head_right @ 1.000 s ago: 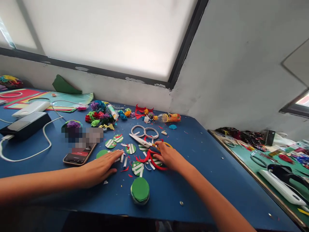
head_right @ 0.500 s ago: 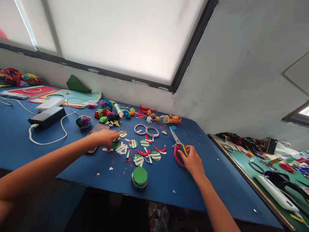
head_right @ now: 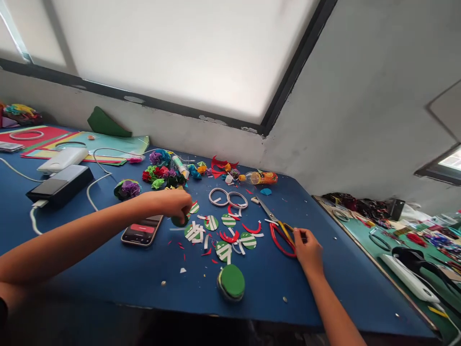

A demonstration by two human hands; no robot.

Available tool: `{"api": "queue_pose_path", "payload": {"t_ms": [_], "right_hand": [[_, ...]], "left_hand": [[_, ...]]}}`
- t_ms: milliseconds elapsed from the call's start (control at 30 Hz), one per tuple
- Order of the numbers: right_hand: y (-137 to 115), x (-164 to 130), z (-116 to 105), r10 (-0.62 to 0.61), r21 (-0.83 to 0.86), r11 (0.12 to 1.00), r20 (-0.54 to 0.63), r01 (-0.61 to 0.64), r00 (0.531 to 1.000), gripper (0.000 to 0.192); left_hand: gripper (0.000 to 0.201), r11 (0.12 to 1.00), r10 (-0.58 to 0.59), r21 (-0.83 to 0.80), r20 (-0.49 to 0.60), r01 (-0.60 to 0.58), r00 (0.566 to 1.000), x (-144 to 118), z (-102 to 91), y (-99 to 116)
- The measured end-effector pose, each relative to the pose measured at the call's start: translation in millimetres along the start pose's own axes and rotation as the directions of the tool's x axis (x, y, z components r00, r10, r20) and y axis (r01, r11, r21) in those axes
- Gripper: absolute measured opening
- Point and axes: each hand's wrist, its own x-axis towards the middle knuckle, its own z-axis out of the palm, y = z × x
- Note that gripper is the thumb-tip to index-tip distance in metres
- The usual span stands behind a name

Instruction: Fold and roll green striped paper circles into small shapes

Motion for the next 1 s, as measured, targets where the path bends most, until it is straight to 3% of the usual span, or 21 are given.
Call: {"api": "queue_pose_path", "payload": {"t_ms": [133,300,467,667,800,867,933,967,1000], "right_hand": [[-3,-2,1,0.13,-0.08,0.988,-0.075,-0.136,0.989,0.024],[-10,-6,1,0.176,-0.144,0.97,-0.13,-0.194,0.976,0.031],[-13,-9,0,0.138,-0.18,0.97,-0.146,-0.164,0.98,0.025],[-15,-5,3,0.106,-0.087,0.988,-0.238,-0.129,0.966,0.032],[-29,-11,0,0.02,0.025,1.0,-0.274,-0.014,0.962,0.035],[-47,-23,-5,-0.077,0.085,0.992,-0.191,0.094,0.979,0.053],[-75,-42,-15,-0.227,0.164,0.962,0.026,0.22,0.974,0.069],[-90,-54,-20,-0.309,0.205,0.939,0.147,0.276,0.94,0.074],[-104,-66,-26,-0.414,0.266,0.902,0.303,0.341,0.858,0.079]], "left_hand": [[0.018,0.983,0.155,-0.083,-0.093,-0.163,0.983,-1,-8.4,-10],[0.019,0.959,0.242,-0.089,-0.237,-0.269,0.941,-10,-17.4,-17],[0.008,0.961,0.252,-0.017,-0.356,-0.276,0.9,-19,-20.8,-11],[0.011,0.963,0.256,0.023,-0.39,-0.268,0.885,-16,-13.1,4],[0.015,0.96,0.278,0.129,-0.378,-0.247,0.883,-8,-2.3,11],[0.013,0.96,0.272,0.166,-0.351,-0.227,0.896,-5,1.4,12],[0.009,0.964,0.247,0.178,-0.308,-0.199,0.919,-2,2.8,11],[0.008,0.968,0.226,0.176,-0.29,-0.18,0.93,-1,2.8,10],[0.007,0.974,0.196,0.166,-0.282,-0.154,0.939,0,2.4,9]]}}
